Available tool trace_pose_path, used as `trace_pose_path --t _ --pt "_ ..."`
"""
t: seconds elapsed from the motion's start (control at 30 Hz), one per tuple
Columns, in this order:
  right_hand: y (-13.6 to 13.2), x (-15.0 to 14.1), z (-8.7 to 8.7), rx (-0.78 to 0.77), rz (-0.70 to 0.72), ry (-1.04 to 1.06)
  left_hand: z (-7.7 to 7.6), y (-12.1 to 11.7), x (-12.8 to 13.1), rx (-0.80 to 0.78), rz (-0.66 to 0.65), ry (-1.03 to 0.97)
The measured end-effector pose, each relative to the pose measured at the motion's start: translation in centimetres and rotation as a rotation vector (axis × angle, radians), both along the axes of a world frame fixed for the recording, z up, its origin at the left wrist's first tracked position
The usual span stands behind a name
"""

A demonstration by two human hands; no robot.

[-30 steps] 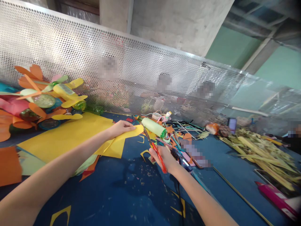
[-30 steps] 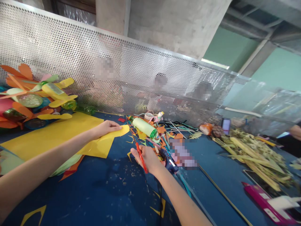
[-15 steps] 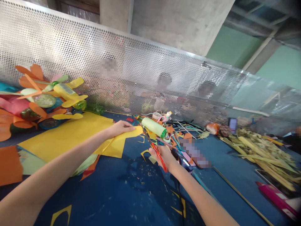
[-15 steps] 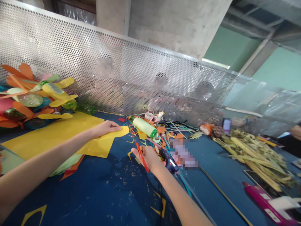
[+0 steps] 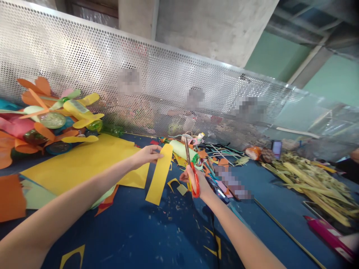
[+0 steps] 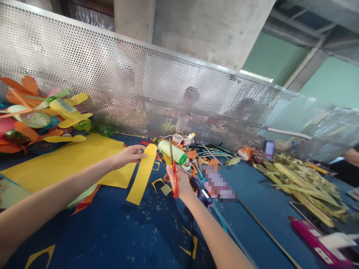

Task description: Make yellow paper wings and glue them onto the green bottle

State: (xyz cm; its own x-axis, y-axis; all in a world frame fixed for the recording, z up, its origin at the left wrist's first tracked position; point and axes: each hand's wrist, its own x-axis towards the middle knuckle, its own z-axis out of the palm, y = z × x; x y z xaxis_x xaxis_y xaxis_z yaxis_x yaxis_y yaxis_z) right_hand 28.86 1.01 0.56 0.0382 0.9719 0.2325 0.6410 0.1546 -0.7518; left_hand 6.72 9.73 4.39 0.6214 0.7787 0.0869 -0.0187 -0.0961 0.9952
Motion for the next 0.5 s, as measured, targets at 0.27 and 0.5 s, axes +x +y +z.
trace_pose_path --t 0.27,0.5 --pt "0.4 -0.2 -0.4 -0.019 0.013 0.040 0.1 -0.8 0.6 -0.043 -0.021 -0.034" --pt "-0.4 -1.6 0.1 -0.205 0.134 0.368 -0.2 -0.4 0.5 -0.076 -0.021 -0.107"
